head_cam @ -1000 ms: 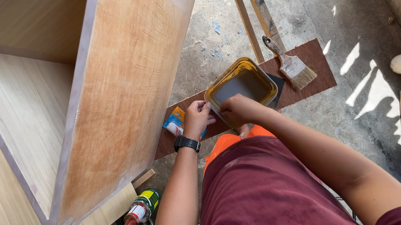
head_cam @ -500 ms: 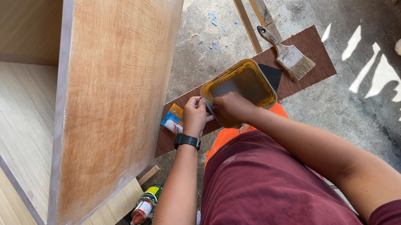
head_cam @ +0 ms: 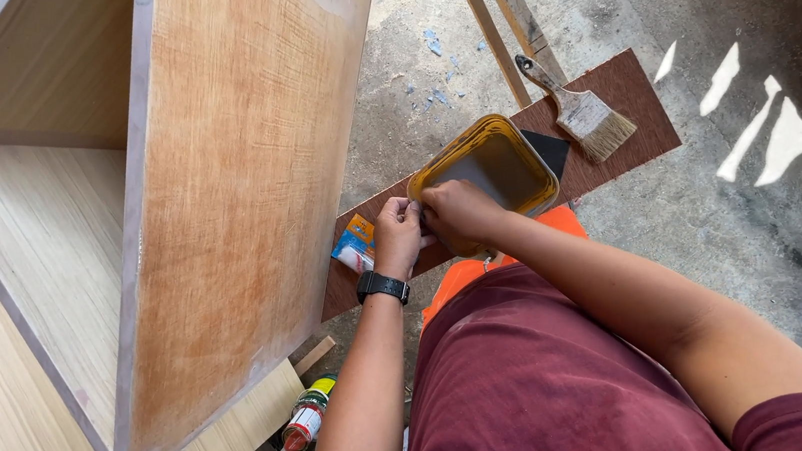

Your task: Sanding the surface and edges of a plastic container using sandpaper in a workshop environment.

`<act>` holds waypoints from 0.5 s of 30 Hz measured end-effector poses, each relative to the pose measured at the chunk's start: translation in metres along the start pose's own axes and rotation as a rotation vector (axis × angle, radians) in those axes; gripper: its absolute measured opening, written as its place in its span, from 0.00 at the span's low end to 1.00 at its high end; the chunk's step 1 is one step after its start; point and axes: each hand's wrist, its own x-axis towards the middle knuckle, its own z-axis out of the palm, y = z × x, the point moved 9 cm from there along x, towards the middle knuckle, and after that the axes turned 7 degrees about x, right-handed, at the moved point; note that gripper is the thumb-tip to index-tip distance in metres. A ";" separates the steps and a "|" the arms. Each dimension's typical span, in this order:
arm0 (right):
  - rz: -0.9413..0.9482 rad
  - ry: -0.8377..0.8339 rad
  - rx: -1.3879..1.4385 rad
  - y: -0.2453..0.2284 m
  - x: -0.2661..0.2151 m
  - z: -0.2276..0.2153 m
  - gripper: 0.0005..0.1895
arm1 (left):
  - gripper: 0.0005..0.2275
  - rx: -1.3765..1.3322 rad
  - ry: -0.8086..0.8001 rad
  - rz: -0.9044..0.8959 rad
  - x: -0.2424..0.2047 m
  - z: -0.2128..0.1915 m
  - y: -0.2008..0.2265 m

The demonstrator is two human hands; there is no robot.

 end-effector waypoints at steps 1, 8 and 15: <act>0.000 0.003 -0.001 -0.001 0.001 -0.003 0.13 | 0.08 0.001 -0.002 0.002 0.000 0.000 0.003; 0.086 0.052 0.183 0.018 0.007 -0.007 0.10 | 0.07 -0.045 -0.064 -0.020 0.002 0.001 0.000; 0.187 0.356 0.316 0.045 0.006 -0.044 0.13 | 0.08 -0.025 -0.091 -0.009 -0.006 0.000 0.012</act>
